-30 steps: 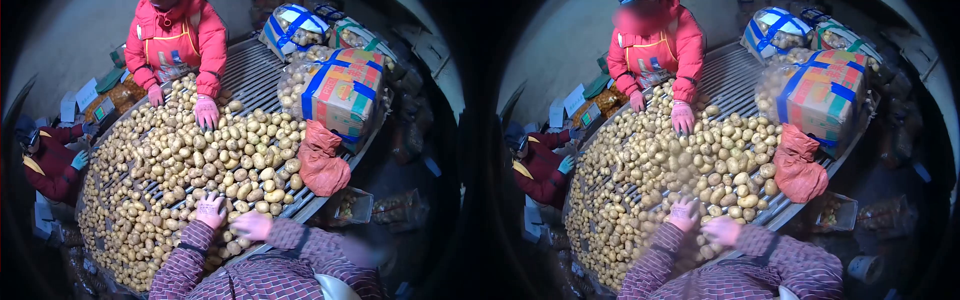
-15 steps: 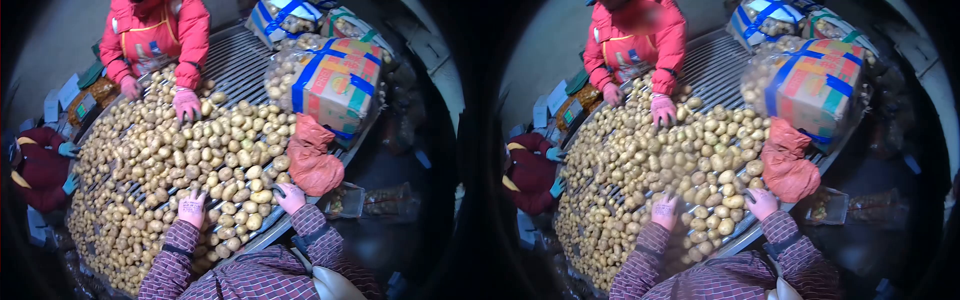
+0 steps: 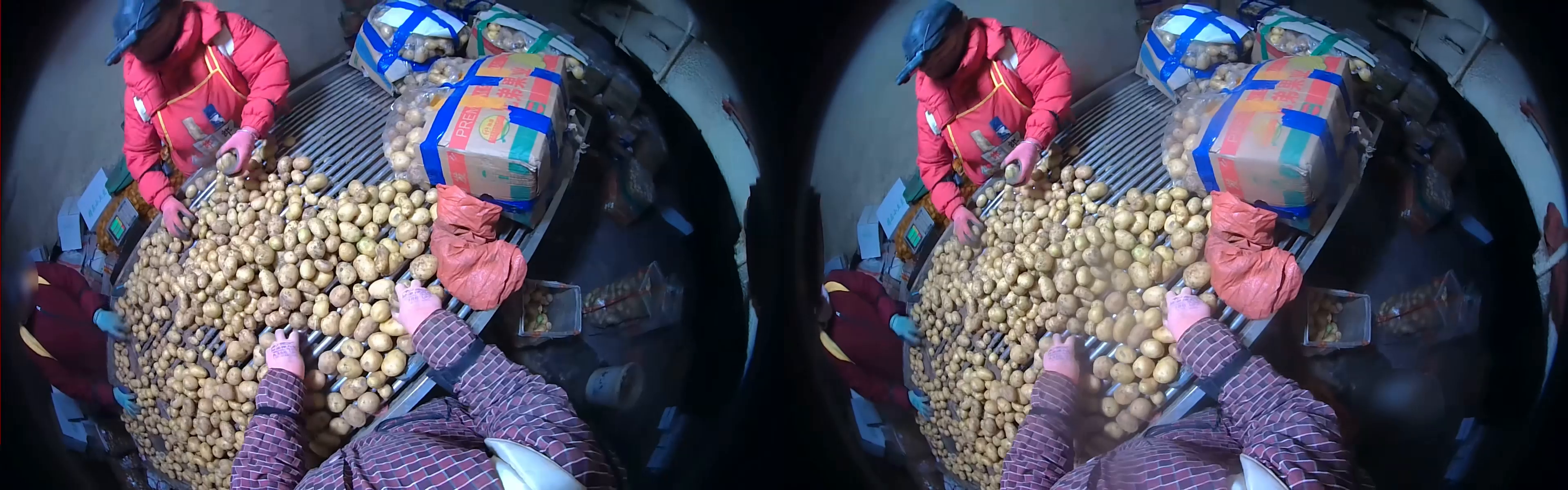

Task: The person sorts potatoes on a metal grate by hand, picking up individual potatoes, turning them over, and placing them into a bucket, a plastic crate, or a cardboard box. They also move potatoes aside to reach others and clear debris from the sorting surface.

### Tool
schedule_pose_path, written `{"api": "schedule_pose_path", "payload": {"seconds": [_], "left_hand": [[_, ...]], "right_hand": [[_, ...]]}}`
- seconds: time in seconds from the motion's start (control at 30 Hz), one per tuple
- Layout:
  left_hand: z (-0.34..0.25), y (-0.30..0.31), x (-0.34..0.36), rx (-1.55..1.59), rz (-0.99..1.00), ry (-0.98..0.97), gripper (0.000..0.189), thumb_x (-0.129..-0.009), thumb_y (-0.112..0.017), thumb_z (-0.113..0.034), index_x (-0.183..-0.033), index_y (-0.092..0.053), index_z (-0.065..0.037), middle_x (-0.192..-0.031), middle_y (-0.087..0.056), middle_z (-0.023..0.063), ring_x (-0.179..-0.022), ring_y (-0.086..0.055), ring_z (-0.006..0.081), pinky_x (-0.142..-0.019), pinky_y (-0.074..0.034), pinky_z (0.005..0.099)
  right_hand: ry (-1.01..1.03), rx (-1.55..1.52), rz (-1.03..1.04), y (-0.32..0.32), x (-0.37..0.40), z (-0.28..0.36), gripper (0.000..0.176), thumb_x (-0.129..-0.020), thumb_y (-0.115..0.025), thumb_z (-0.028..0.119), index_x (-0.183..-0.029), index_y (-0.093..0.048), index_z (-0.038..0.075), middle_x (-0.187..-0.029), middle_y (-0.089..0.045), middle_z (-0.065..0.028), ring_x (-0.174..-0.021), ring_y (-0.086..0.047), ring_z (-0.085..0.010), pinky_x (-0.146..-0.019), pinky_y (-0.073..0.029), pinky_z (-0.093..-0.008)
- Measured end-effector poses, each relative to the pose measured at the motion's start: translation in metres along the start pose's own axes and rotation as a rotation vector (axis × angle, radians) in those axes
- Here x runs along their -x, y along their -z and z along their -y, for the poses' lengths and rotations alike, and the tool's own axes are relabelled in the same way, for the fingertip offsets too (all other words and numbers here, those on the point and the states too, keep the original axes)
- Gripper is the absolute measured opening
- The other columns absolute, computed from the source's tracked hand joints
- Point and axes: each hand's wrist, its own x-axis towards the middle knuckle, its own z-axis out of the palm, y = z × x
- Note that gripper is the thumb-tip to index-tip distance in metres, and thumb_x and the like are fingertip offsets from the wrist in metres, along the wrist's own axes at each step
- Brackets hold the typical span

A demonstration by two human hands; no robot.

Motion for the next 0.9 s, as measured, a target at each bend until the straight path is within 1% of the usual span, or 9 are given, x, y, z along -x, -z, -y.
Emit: {"api": "schedule_pose_path", "payload": {"seconds": [0.13,0.23,0.37,0.47,0.5,0.6,0.7,0.77,0.9], "left_hand": [[0.023,-0.018,0.014,0.437,-0.208,-0.084,0.034,-0.072,-0.068,-0.008,-0.105,-0.06,-0.008,-0.104,-0.058,0.0145,-0.09,-0.063,0.0306,-0.076,-0.051,0.0424],[0.027,-0.026,0.043,1.717,0.122,0.257,0.026,-0.081,-0.062,-0.013,-0.105,-0.057,-0.006,-0.109,-0.062,0.0113,-0.099,-0.062,0.0276,-0.082,-0.054,0.0408],[-0.026,0.02,0.083,2.412,0.592,0.106,0.06,-0.091,-0.056,-0.049,-0.136,-0.043,-0.011,-0.137,-0.047,0.0176,-0.125,-0.049,0.0376,-0.095,-0.05,0.0553],[-0.057,0.049,0.088,2.581,0.797,-0.043,0.068,-0.091,-0.049,-0.057,-0.142,-0.038,-0.013,-0.139,-0.045,0.0194,-0.124,-0.048,0.0421,-0.095,-0.049,0.0552],[-0.061,0.057,0.092,2.581,0.831,-0.163,0.066,-0.092,-0.049,-0.056,-0.141,-0.038,-0.013,-0.136,-0.047,0.0207,-0.121,-0.051,0.0424,-0.096,-0.049,0.0536],[-0.059,0.047,0.105,2.228,0.634,0.162,0.064,-0.093,-0.05,-0.053,-0.139,-0.038,-0.011,-0.131,-0.05,0.0211,-0.117,-0.054,0.0403,-0.096,-0.05,0.0498],[-0.064,0.043,0.111,3.224,1.149,0.873,0.06,-0.095,-0.05,-0.048,-0.137,-0.039,-0.007,-0.129,-0.051,0.0206,-0.117,-0.055,0.0377,-0.096,-0.051,0.0449],[-0.057,0.032,0.115,2.366,0.784,0.035,0.06,-0.095,-0.05,-0.046,-0.137,-0.039,-0.005,-0.131,-0.051,0.0208,-0.117,-0.055,0.0377,-0.096,-0.05,0.0451],[-0.058,0.024,0.112,2.608,0.919,0.108,0.068,-0.093,-0.049,-0.053,-0.141,-0.036,-0.006,-0.136,-0.048,0.0204,-0.117,-0.056,0.0359,-0.094,-0.05,0.0491]], "right_hand": [[0.147,-0.075,-0.078,0.026,0.007,-0.018,0.037,-0.077,-0.068,0.029,-0.106,-0.059,0.006,-0.095,-0.063,-0.0127,-0.085,-0.065,-0.0238,-0.071,-0.052,-0.0398],[-0.17,-1.285,0.162,0.031,-0.007,-0.057,0.034,-0.082,-0.07,0.025,-0.106,-0.064,0.002,-0.084,-0.067,-0.0068,-0.074,-0.062,-0.0122,-0.064,-0.05,-0.0278],[0.122,-1.457,0.361,0.028,0.011,-0.04,0.039,-0.088,-0.066,0.017,-0.121,-0.058,0.0,-0.103,-0.065,-0.0055,-0.087,-0.062,-0.0108,-0.076,-0.052,-0.0261],[0.175,-1.591,0.555,0.063,0.034,-0.015,0.043,-0.084,-0.071,0.026,-0.12,-0.061,0.005,-0.105,-0.066,-0.0068,-0.091,-0.064,-0.0176,-0.081,-0.052,-0.0345],[0.219,-1.1,0.4,0.058,0.035,-0.02,0.043,-0.082,-0.072,0.028,-0.118,-0.061,0.008,-0.103,-0.065,-0.0076,-0.089,-0.065,-0.0207,-0.081,-0.052,-0.0365],[0.28,0.006,0.118,0.032,0.046,-0.041,0.041,-0.072,-0.074,0.034,-0.108,-0.063,0.015,-0.092,-0.061,-0.0123,-0.084,-0.063,-0.0328,-0.08,-0.052,-0.0434],[0.31,-0.021,0.022,-0.002,0.05,-0.052,0.042,-0.072,-0.074,0.033,-0.104,-0.061,0.01,-0.1,-0.06,-0.0139,-0.093,-0.062,-0.0321,-0.083,-0.051,-0.0427],[0.217,-0.248,0.004,0.002,0.052,-0.052,0.043,-0.071,-0.075,0.031,-0.104,-0.061,0.008,-0.099,-0.061,-0.0148,-0.092,-0.062,-0.0332,-0.083,-0.05,-0.0436],[0.192,-0.773,0.144,0.042,0.071,-0.003,0.059,-0.073,-0.077,0.035,-0.121,-0.058,0.005,-0.108,-0.065,-0.0178,-0.098,-0.064,-0.031,-0.087,-0.051,-0.0376]]}}
